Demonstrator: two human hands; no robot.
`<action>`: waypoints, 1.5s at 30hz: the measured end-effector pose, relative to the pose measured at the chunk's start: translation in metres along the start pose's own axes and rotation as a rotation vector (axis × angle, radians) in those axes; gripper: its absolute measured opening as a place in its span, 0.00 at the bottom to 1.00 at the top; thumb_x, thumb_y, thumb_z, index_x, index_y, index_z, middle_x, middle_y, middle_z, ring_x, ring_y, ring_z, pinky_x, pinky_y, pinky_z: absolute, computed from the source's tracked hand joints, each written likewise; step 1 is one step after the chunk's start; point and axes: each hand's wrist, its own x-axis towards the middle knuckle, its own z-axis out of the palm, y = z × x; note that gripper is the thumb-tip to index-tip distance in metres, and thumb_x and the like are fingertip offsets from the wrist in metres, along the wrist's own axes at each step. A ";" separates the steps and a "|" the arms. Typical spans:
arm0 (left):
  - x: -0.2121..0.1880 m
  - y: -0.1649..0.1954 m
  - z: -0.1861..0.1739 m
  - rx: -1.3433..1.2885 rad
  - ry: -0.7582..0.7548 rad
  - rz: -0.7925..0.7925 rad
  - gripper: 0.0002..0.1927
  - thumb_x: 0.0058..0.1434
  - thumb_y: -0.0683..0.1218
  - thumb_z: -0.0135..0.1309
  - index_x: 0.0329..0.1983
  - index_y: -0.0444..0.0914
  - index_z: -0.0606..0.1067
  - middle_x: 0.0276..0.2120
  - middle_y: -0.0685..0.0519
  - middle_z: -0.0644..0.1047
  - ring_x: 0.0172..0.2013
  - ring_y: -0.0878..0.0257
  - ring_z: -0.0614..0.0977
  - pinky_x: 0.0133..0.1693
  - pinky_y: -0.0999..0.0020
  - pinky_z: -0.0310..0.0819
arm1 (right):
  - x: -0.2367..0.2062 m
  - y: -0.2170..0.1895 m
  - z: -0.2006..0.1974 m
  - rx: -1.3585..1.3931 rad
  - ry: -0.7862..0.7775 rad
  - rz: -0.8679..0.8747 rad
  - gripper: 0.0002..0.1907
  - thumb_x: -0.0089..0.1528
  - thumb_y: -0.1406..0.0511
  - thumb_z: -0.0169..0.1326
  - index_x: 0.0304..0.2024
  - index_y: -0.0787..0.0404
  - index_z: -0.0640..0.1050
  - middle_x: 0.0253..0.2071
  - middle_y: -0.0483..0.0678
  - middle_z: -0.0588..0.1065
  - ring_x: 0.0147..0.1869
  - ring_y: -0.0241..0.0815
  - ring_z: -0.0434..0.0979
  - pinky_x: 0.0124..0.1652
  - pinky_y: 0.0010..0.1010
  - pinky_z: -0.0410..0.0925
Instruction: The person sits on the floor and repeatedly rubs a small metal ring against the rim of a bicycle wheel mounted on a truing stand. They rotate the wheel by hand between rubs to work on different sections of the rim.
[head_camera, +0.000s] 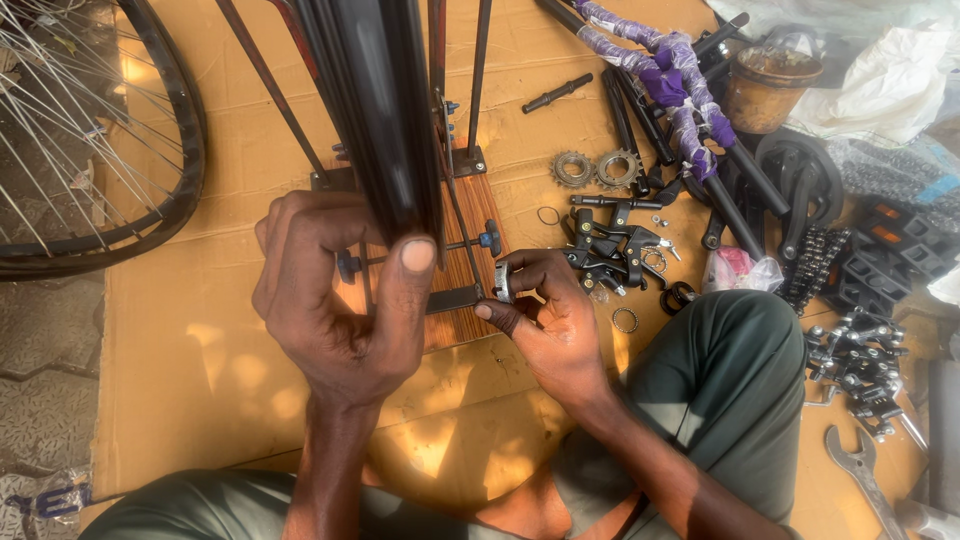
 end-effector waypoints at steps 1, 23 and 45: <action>0.000 -0.001 0.000 0.003 0.000 0.002 0.13 0.71 0.49 0.63 0.37 0.38 0.72 0.33 0.54 0.76 0.36 0.64 0.74 0.42 0.69 0.61 | 0.000 0.001 0.000 0.004 0.002 0.019 0.13 0.59 0.78 0.63 0.40 0.65 0.72 0.54 0.49 0.68 0.56 0.38 0.73 0.50 0.29 0.75; -0.008 -0.008 0.003 0.042 -0.032 0.000 0.13 0.71 0.51 0.62 0.38 0.39 0.74 0.32 0.55 0.75 0.35 0.64 0.72 0.43 0.68 0.62 | 0.000 0.008 0.000 0.053 -0.002 0.022 0.12 0.59 0.79 0.61 0.41 0.67 0.72 0.55 0.50 0.67 0.59 0.39 0.73 0.55 0.31 0.76; -0.015 -0.011 0.003 0.038 -0.053 -0.009 0.13 0.71 0.51 0.59 0.36 0.39 0.75 0.31 0.54 0.75 0.35 0.63 0.74 0.45 0.67 0.62 | -0.001 0.012 0.001 0.058 -0.001 0.039 0.12 0.59 0.78 0.61 0.41 0.66 0.72 0.54 0.50 0.68 0.57 0.39 0.74 0.54 0.30 0.76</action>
